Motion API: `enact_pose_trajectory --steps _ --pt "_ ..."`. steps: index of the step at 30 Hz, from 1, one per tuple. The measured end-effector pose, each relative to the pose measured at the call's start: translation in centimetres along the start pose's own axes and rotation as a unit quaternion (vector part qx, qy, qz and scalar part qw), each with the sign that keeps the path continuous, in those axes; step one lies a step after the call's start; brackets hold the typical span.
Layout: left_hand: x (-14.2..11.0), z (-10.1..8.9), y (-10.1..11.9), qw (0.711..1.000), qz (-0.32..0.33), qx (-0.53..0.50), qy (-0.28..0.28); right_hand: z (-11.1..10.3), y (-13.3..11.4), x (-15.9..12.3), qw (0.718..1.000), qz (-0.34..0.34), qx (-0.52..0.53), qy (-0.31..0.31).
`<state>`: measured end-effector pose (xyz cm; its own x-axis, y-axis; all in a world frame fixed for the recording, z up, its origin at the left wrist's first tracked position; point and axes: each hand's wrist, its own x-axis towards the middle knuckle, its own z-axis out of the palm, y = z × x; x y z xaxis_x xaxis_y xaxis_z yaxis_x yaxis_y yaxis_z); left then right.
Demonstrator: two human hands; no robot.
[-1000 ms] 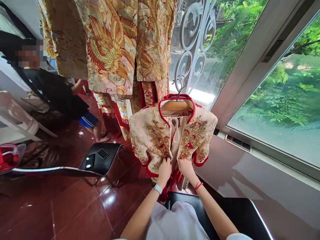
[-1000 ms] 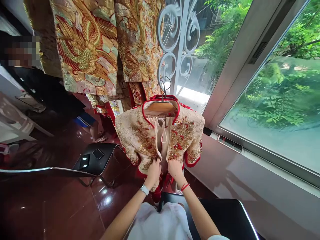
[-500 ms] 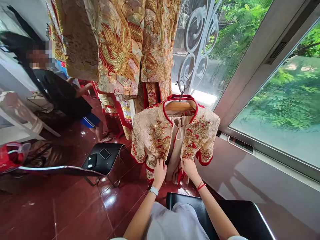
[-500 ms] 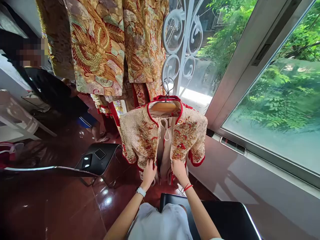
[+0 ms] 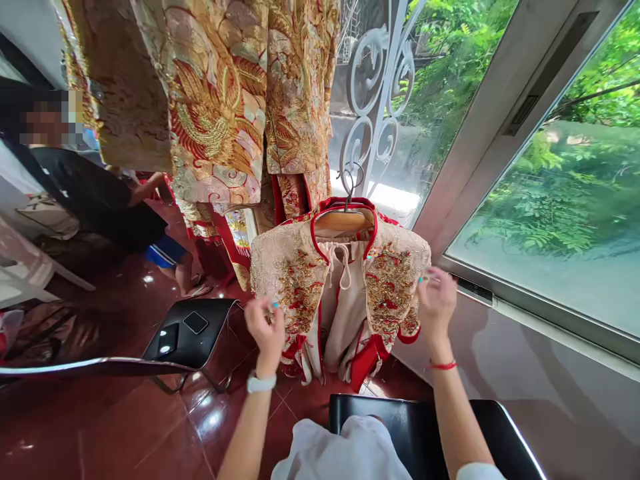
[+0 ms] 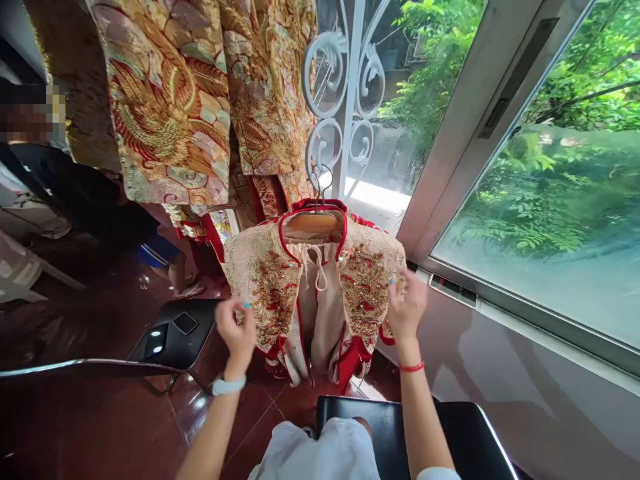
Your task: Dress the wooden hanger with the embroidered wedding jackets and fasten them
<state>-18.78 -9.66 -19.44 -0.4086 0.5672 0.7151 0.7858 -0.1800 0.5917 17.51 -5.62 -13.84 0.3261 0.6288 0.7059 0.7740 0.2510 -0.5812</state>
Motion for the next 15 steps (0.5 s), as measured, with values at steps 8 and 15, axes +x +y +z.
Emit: enact_pose_trajectory --steps 8,15 --pt "15.6 0.7 -1.8 0.969 -0.044 -0.210 -0.122 2.5 2.8 10.4 0.971 -0.021 0.212 -0.106" --pt "17.2 1.6 -1.8 0.965 -0.082 -0.247 -0.015 4.3 2.9 12.6 0.969 0.051 0.234 -0.054"
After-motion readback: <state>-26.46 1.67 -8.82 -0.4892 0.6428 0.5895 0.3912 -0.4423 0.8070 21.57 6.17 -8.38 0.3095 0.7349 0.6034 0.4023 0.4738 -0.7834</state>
